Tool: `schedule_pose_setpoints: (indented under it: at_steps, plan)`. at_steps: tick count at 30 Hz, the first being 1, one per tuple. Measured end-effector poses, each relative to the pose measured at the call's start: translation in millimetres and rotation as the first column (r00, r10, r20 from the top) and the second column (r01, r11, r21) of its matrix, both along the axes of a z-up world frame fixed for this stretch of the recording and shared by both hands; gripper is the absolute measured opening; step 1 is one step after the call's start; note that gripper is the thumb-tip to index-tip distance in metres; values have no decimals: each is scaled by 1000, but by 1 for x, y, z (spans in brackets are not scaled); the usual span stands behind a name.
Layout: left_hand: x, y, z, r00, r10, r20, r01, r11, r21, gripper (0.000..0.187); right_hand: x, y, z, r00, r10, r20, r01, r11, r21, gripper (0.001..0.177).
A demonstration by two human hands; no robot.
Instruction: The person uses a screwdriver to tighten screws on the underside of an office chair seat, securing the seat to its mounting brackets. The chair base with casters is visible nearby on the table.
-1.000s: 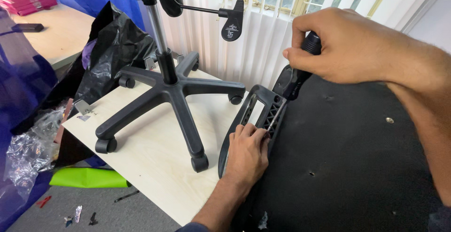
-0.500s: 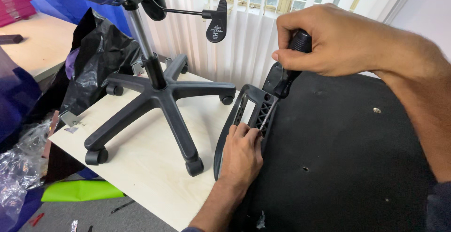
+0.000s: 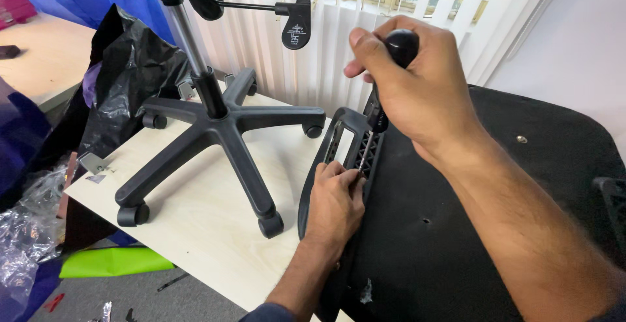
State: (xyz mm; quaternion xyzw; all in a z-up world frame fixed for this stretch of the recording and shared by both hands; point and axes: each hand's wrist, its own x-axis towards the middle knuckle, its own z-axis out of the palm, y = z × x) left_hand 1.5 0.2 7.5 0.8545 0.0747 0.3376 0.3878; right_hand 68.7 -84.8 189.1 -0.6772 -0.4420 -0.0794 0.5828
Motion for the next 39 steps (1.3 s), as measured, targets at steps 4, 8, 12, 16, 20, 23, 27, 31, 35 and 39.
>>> schedule_pose_setpoints:
  at_steps: [4,8,12,16,20,23,27,31,35,39]
  plan:
    - [0,0,0,996,-5,-85,4,1000,-15,10,-1,0,-10,995,62,-78,-50,989,140,24]
    - [2,1,1,999,1,-40,0,1000,23,10,-5,15,-22,998,43,-51,-26,955,295,36]
    - [0,0,0,999,11,-32,-11,1000,15,9,-4,19,-20,973,192,-130,-143,937,319,38]
    - [2,-1,-2,999,19,-30,-19,1000,5,10,1,14,-15,945,239,-225,-163,937,309,36]
    - [7,-2,-7,999,31,-36,-31,1000,2,10,10,6,-12,916,318,-245,-240,922,304,35]
    - [6,-2,-12,1000,29,-4,-29,999,18,9,15,0,-10,880,384,-280,-301,906,298,36]
    - [9,-2,-17,998,15,58,-18,998,53,10,15,-2,-9,867,397,-302,-299,898,321,36]
    - [12,-2,-19,1000,21,-5,-21,999,43,10,5,11,-12,927,243,-284,-125,917,378,29]
    - [11,-1,-19,999,36,8,-36,997,71,10,-5,22,-17,961,169,-221,-77,926,370,33]
    - [13,1,-19,999,17,-32,-15,998,56,10,-8,28,-23,969,176,-172,-109,933,343,34]
